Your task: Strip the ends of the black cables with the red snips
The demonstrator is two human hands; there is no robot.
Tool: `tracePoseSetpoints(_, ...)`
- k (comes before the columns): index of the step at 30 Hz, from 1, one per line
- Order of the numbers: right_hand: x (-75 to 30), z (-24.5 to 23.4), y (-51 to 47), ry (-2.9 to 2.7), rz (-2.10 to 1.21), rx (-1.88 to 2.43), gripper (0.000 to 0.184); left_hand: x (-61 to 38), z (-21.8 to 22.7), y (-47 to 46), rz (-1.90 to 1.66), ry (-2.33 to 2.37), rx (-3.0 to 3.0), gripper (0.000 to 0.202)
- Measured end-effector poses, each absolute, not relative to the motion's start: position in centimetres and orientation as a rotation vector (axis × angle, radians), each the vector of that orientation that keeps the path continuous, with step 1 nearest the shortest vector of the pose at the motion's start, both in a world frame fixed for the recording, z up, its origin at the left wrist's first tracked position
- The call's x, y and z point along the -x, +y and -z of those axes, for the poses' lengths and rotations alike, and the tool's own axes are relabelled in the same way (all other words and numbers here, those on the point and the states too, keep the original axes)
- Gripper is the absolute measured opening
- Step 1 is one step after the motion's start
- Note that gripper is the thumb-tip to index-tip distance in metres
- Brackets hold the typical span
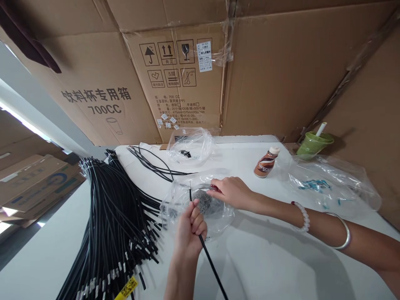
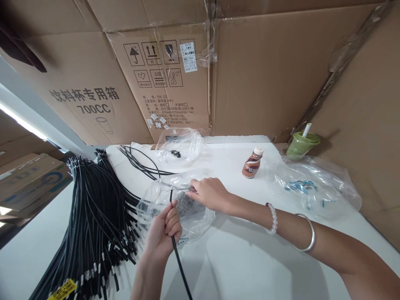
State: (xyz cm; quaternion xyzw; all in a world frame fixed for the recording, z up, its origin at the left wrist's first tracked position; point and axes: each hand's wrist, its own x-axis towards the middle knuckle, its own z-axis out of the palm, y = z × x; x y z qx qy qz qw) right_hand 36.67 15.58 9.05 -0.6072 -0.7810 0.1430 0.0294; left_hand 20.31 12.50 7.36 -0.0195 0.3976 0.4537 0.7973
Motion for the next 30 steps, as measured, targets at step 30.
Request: tracePoseSetpoints(30,-35.4,-8.9,18.1,-2.377,-0.706,1.721,0.037,-21.0,-3.6,11.7,-1.184,1.299,-0.714,0.056)
